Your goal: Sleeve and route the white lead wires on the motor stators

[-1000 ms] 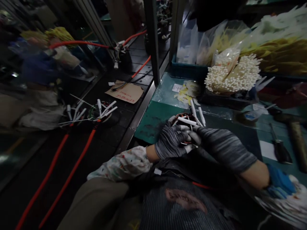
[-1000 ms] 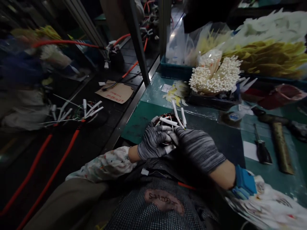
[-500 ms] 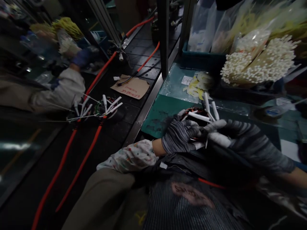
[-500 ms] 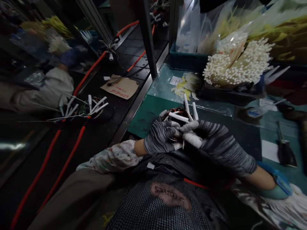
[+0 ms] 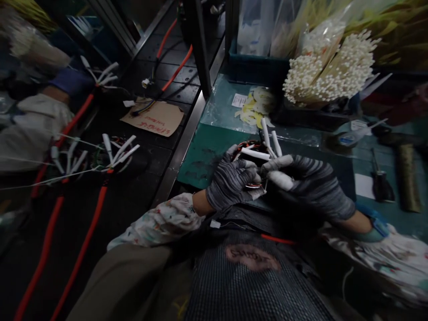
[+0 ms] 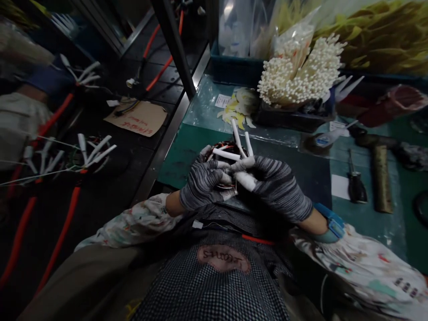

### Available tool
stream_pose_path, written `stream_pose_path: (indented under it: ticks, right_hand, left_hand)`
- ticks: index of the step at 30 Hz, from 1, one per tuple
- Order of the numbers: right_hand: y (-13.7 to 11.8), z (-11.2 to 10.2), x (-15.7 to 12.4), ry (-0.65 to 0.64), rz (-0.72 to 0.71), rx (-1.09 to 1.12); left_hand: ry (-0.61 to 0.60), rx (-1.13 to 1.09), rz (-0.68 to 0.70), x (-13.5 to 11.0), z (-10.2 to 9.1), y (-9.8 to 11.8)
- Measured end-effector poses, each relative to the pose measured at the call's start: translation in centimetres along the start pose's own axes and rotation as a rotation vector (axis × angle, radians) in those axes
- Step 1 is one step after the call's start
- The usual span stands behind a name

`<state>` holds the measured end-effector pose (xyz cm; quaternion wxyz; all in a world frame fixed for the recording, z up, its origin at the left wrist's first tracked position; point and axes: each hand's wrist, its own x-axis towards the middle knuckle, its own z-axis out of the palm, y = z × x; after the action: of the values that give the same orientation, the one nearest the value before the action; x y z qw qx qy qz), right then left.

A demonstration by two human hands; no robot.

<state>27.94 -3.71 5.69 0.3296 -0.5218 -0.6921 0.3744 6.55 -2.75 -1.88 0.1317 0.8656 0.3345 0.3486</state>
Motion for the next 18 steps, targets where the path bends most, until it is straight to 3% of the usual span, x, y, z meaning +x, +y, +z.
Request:
stream_pose_path:
  ticks: [2,6,10,15,18]
  right_hand:
    - [1.0,0.1,-0.3,-0.032,-0.114,0.01]
    - [3.3,-0.1,-1.0,-0.133,-0.507,-0.079]
    - [5.0,-0.5,-1.8,-0.073,-0.576,-0.182]
    - [6.9,-0.4,-3.7,-0.068,-0.938,-0.384]
    - [6.8,-0.1,-3.8,-0.055,-0.983,-0.432]
  left_hand:
    - [0.018,-0.005,0.011,-0.1,0.1,-0.1]
    - [0.047,-0.003,0.019,-0.2,0.4,-0.3]
    - [-0.01,-0.016,-0.022,0.2,0.7,-0.2]
    - [-0.037,-0.028,-0.062,0.5,1.0,-0.2]
    - [-0.092,0.013,-0.047,0.4,1.1,-0.3]
